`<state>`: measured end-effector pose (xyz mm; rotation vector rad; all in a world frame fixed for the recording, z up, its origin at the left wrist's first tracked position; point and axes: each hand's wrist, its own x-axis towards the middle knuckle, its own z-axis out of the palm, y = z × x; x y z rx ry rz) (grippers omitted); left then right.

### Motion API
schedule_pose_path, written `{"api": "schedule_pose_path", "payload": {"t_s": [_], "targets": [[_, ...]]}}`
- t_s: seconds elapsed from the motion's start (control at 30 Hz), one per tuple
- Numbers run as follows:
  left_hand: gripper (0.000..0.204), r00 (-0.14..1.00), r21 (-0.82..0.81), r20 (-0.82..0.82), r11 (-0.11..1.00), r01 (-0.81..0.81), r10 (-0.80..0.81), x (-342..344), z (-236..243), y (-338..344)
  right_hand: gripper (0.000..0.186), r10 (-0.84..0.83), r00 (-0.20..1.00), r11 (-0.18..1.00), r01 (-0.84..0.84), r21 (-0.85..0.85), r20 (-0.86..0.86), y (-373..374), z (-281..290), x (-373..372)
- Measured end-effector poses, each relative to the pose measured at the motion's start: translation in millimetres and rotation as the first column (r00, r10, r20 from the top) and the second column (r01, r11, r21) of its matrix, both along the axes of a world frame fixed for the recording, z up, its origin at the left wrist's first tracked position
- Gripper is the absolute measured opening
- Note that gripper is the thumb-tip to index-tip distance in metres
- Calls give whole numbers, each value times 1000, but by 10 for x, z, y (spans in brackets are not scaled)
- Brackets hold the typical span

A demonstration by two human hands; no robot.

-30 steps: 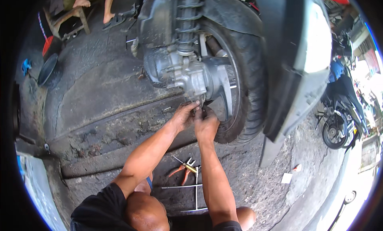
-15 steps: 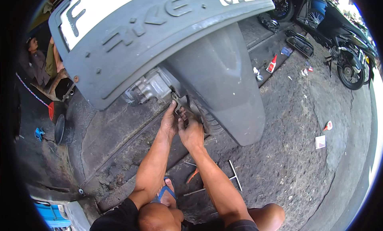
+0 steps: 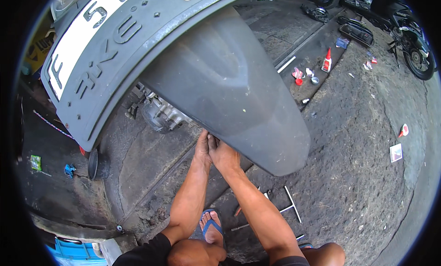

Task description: Adjusting the rear assembly and brake components of a motorcycle using hand tools.

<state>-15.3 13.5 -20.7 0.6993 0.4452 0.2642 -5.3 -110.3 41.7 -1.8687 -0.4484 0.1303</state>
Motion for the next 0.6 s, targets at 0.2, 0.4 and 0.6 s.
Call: {"api": "schedule_pose_path", "payload": {"t_s": [0.2, 0.4, 0.6], "targets": [[37, 999, -7, -27, 1000, 28, -28, -1, -46, -1, 45, -10, 1000, 998, 10, 57, 13, 11, -209, -56], [34, 997, -62, -72, 998, 0, -5, 14, 10, -75, 41, -63, 997, 988, 58, 142, 35, 38, -353, -123], [36, 996, 4, -88, 1000, -30, 31, 1, 48, -58, 39, -25, 1000, 986, 27, 167, -17, 58, -313, -144]]}}
